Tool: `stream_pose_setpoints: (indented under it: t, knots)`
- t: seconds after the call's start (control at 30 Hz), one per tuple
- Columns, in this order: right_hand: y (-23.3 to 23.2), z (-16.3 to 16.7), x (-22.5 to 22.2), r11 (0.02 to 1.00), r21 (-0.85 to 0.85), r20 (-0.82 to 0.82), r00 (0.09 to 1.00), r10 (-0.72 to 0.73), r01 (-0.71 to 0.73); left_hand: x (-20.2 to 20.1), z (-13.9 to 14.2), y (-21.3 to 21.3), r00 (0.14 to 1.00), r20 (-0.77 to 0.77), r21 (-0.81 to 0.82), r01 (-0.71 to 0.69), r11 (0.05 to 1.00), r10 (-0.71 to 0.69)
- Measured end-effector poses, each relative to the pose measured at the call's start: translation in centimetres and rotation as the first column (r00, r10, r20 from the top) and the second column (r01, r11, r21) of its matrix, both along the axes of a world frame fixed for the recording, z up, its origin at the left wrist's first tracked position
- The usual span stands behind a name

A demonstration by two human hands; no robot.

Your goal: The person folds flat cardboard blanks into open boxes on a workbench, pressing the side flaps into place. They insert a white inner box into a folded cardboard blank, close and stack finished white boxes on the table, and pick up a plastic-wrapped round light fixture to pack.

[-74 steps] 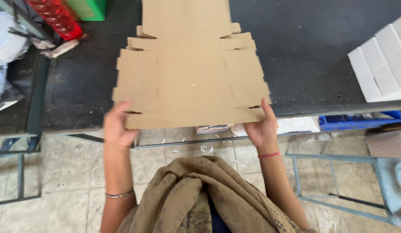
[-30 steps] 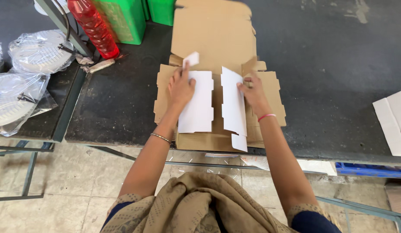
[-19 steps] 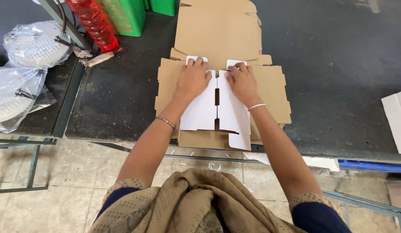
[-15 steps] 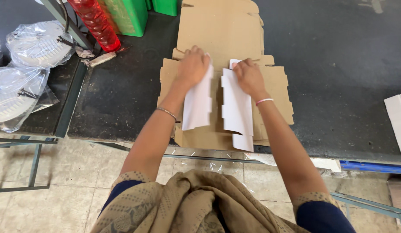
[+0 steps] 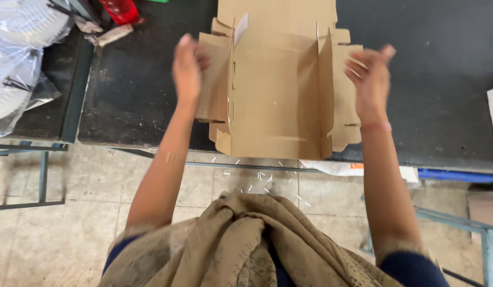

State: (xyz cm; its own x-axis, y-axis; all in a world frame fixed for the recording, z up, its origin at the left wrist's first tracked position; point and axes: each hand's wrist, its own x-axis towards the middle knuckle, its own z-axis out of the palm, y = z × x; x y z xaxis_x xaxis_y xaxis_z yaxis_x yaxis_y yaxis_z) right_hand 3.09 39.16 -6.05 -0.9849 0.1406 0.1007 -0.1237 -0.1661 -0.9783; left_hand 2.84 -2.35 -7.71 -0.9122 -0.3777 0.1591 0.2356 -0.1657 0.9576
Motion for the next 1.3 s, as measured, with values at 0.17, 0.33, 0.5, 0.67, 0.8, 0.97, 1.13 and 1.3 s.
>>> stream_pose_setpoints:
  t: [0.17,0.33,0.5,0.67,0.8,0.97,1.13,1.3]
  knots:
    - [-1.3,-0.1,15.9,0.963,0.041,-0.130,0.957,-0.258,0.265,17.7,0.3,2.3,0.936,-0.261,-0.155,-0.281,0.947,0.235]
    - [-9.4,-0.9,23.1,0.517,0.833,-0.321,0.934,0.157,0.199,23.7,-0.6,7.3,0.939,-0.173,-0.758,0.065,0.648,-0.297]
    - [-11.4,-0.1,23.8,0.432,0.900,-0.169,0.960,0.221,0.059,23.9,-1.8,9.0,0.937,-0.072,-0.858,0.116,0.501,-0.341]
    - [-10.8,1.0,24.7,0.409,0.896,-0.262,0.949,0.177,0.171,22.8,-0.6,8.3,0.959,-0.221,-0.887,-0.123,0.446,-0.176]
    - [-12.3,1.1,24.3,0.425,0.890,-0.297,0.918,0.263,0.166,21.5,0.7,7.7,0.961,-0.166,-0.937,-0.084,0.338,-0.221]
    - [-14.1,1.2,22.3,0.355,0.930,-0.246,0.883,0.399,0.098,22.4,0.6,7.9,0.904,-0.247,-0.886,-0.064,0.460,-0.350]
    - [-13.9,0.9,22.6,0.401,0.900,-0.318,0.888,0.332,0.172,23.4,-0.1,7.6,0.937,-0.291,-0.460,-0.314,0.831,0.192]
    - [-14.4,-0.1,22.2,0.354,0.925,-0.276,0.886,0.373,0.139,22.9,-0.7,8.3,0.964,-0.246,-0.862,-0.170,0.478,-0.100]
